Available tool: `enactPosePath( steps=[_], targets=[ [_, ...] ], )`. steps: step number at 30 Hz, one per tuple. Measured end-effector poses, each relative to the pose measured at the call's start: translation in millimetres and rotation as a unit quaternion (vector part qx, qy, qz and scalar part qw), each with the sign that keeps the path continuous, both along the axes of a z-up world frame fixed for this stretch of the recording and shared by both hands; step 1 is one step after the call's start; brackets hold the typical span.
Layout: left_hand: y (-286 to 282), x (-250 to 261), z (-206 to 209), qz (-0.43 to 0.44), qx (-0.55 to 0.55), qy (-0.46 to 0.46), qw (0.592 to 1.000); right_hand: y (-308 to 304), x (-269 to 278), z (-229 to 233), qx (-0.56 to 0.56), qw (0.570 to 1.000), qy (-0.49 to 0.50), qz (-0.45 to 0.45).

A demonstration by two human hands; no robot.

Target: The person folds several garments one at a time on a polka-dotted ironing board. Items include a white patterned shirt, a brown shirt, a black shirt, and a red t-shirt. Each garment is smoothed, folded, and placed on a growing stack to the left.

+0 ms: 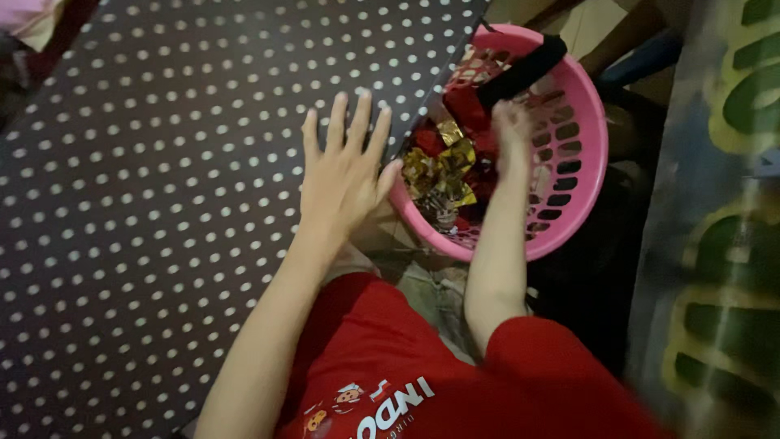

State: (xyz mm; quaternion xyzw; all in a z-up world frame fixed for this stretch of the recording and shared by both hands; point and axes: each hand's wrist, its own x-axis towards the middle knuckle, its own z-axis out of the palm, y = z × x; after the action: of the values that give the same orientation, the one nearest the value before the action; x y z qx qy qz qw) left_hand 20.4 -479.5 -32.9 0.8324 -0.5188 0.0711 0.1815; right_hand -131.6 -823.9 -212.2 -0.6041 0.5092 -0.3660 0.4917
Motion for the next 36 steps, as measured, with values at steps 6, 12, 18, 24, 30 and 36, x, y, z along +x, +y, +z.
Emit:
enactPosePath(
  steps=[6,12,18,24,30,36],
  targets=[
    [-41,6,-4,-0.015,0.0,0.016,1.0,48,-17,-113,0.072,0.928,0.362,0.055],
    [-44,7,1,-0.011,0.015,0.015,1.0,71,6,-117,0.112,0.881,0.328,0.322],
    [-43,7,0,-0.012,0.015,0.021,1.0,41,9,-107,0.166,0.946,0.236,0.146],
    [-42,8,3,-0.011,0.011,0.015,1.0,51,-10,-103,0.235,0.946,0.223,0.028],
    [-41,7,10,-0.006,0.019,0.021,1.0,40,-20,-106,0.252,0.961,-0.006,-0.117],
    [-42,6,9,-0.003,0.012,0.015,1.0,-40,-53,-47,0.164,0.92,-0.321,-0.152]
  ],
)
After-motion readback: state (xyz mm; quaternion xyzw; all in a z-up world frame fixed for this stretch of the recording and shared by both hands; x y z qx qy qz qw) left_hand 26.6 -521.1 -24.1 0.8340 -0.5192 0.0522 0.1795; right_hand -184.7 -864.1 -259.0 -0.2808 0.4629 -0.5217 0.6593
